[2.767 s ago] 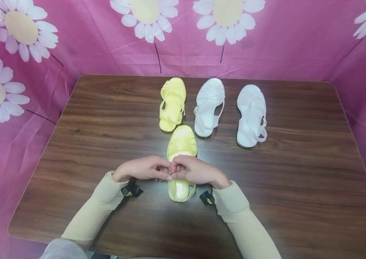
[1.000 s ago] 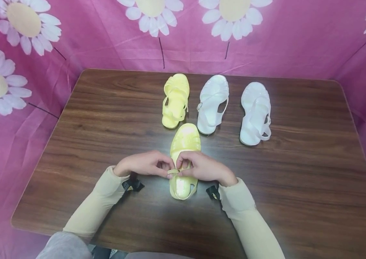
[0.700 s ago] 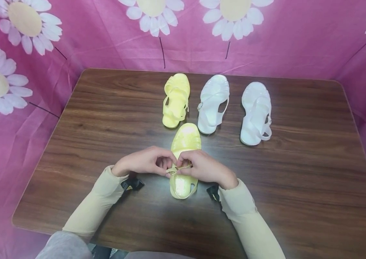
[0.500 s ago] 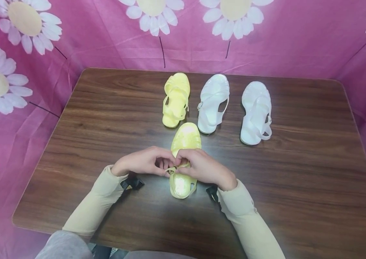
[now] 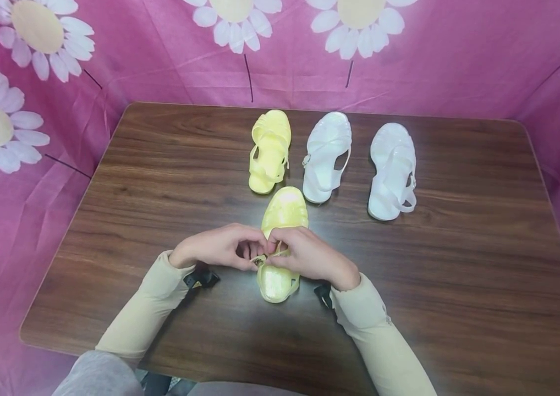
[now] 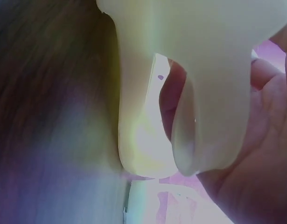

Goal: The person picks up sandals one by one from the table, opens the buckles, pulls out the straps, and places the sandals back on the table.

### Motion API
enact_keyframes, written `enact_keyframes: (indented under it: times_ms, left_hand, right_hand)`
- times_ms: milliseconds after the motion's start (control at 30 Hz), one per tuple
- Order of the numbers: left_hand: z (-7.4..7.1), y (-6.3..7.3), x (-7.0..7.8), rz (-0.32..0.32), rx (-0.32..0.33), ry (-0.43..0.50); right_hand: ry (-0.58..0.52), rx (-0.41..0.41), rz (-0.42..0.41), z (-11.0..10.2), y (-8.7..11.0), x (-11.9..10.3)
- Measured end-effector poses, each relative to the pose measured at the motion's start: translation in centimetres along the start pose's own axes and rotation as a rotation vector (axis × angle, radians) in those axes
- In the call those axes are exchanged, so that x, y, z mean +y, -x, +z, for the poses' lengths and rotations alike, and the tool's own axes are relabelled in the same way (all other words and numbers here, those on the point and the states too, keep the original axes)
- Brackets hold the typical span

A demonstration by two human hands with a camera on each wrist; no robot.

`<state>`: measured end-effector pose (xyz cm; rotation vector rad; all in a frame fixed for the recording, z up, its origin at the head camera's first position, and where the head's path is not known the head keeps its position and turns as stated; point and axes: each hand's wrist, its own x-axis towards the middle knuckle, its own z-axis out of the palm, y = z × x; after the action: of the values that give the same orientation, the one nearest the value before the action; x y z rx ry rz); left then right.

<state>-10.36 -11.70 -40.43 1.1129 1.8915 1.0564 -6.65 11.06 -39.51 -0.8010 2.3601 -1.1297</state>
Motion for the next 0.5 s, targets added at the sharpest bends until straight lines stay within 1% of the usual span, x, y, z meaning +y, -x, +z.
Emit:
enact_keyframes:
  times_ms: [100, 267, 400, 500]
  left_hand:
    - [0.0, 0.04, 0.07, -0.001, -0.005, -0.021]
    - [0.1, 0.01, -0.05, 0.011, 0.006, -0.059]
    - [0.17, -0.05, -0.17, 0.021, 0.019, -0.078]
    - [0.2, -0.09, -0.22, 0.023, 0.029, -0.092]
  right_hand:
    - [-0.009, -0.009, 0.003, -0.02, 0.02, -0.06]
    - [-0.011, -0.008, 0.002, 0.03, 0.0, -0.08]
    - [-0.021, 0.0, 0.027, 0.12, -0.06, 0.01]
    - [-0.049, 0.007, 0.052, 0.21, -0.07, 0.09]
